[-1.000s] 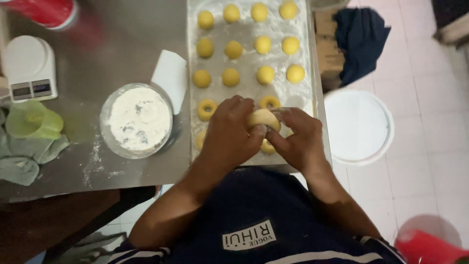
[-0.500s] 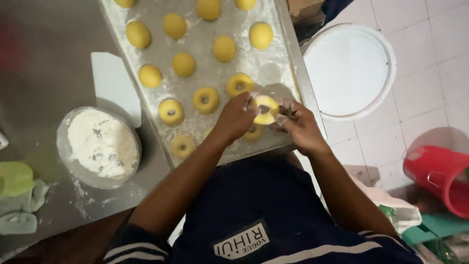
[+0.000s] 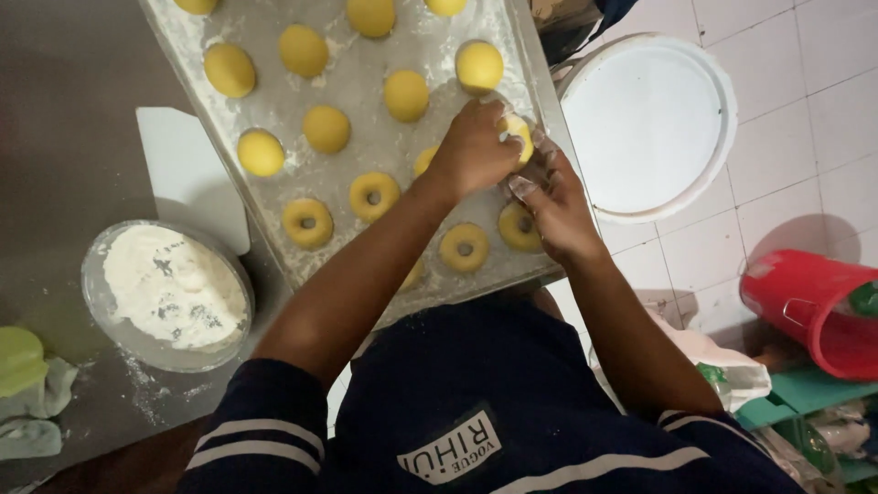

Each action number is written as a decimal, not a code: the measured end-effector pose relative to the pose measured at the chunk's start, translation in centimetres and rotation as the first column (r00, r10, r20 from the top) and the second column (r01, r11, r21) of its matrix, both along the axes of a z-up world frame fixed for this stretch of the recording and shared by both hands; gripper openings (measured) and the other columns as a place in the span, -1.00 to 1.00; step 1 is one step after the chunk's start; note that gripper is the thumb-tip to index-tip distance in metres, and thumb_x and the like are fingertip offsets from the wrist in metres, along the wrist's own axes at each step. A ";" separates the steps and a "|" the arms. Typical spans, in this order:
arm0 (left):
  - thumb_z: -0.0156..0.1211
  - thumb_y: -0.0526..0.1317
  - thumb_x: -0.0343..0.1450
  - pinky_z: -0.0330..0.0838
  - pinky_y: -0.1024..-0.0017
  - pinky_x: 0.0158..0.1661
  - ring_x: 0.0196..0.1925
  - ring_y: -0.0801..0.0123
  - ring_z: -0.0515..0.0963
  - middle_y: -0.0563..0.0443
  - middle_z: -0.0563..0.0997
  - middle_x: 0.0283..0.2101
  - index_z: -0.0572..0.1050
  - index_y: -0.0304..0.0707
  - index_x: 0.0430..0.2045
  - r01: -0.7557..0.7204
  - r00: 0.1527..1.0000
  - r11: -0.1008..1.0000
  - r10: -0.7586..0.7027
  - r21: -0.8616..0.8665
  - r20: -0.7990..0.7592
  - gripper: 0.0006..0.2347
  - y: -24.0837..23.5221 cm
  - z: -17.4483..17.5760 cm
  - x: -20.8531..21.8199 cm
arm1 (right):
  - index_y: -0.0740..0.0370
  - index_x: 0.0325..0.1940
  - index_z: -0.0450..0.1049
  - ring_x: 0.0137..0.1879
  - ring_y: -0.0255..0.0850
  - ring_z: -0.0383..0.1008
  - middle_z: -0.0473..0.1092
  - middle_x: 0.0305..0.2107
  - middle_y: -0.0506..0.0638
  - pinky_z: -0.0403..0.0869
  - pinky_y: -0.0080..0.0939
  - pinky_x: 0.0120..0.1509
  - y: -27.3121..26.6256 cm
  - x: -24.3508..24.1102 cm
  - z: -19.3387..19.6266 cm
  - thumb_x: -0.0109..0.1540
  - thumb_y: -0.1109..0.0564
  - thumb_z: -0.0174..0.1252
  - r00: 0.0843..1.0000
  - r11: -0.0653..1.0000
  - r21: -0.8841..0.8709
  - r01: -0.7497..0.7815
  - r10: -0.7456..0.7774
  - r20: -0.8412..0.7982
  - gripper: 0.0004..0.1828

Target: The person shapes yellow dough balls into ring shapes by hand. They repeatedly pick up a dough ball, press a hole into the center, and place the formed ring onto a metal tray.

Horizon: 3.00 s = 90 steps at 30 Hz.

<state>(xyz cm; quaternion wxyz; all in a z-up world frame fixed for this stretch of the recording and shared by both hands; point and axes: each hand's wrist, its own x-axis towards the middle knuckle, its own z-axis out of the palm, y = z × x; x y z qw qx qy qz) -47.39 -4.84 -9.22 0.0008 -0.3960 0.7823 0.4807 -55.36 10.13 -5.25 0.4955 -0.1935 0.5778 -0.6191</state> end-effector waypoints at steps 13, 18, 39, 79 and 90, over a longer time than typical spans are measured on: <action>0.14 -0.12 0.34 0.35 0.11 0.17 0.23 -0.15 0.43 -0.37 0.42 0.21 0.40 -0.39 0.21 0.029 0.999 0.994 -0.034 -0.107 -0.042 -0.48 -1.3 -1.2 0.1 | 0.12 0.31 0.25 0.33 -0.08 0.39 0.35 0.15 0.06 0.43 -0.10 0.36 2.7 -0.2 1.1 0.31 0.16 0.16 0.968 0.970 0.056 -0.235 0.239 -0.075 -0.52; 0.09 -0.15 0.32 0.42 0.22 0.02 0.10 0.02 0.52 -0.24 0.49 0.11 0.44 -0.30 0.13 0.017 0.998 1.000 -0.017 0.000 -0.067 -0.54 -1.1 0.1 0.2 | 0.18 0.29 0.28 0.27 -0.07 0.48 0.43 0.11 0.10 0.51 -0.07 0.30 1.8 -0.3 0.3 0.32 0.08 0.13 0.929 0.932 0.122 -0.342 0.355 -0.108 -0.54; 0.17 -0.58 0.45 0.56 -0.06 -0.07 -0.04 -0.27 0.59 -0.52 0.48 -0.14 0.44 -0.78 0.00 -0.602 0.734 0.756 0.398 -0.256 -0.550 -0.76 8.1 6.2 35.4 | 0.39 0.01 0.63 -0.14 0.07 0.59 0.47 -0.22 0.18 0.60 -0.12 -0.06 4.3 -7.8 6.2 0.22 0.43 0.39 0.303 0.978 0.127 -0.164 0.172 -0.937 -0.72; 0.34 -0.42 0.40 0.63 0.12 -0.13 -0.15 -0.22 0.61 -0.38 0.55 -0.24 0.60 -0.53 -0.15 -0.642 0.765 0.667 0.588 -0.378 -0.261 -0.82 12.9 8.8 34.7 | 0.08 0.11 0.59 0.51 0.21 0.10 0.28 0.25 0.23 0.07 0.41 0.30 -2.5 -6.8 -5.4 0.17 -0.05 0.36 -0.317 0.836 0.389 -0.388 0.276 -0.908 -0.56; 0.30 -0.44 0.40 0.61 0.16 -0.10 -0.11 -0.15 0.61 -0.30 0.55 -0.21 0.60 -0.44 -0.11 -0.651 0.756 0.637 0.596 -0.414 -0.271 -0.81 13.1 8.6 34.8 | 0.22 0.17 0.55 0.44 0.34 0.21 0.34 0.17 0.33 0.21 0.47 0.17 -0.6 1.1 -3.0 0.00 -0.10 0.42 -0.268 0.841 0.252 -0.479 0.133 -0.954 -0.30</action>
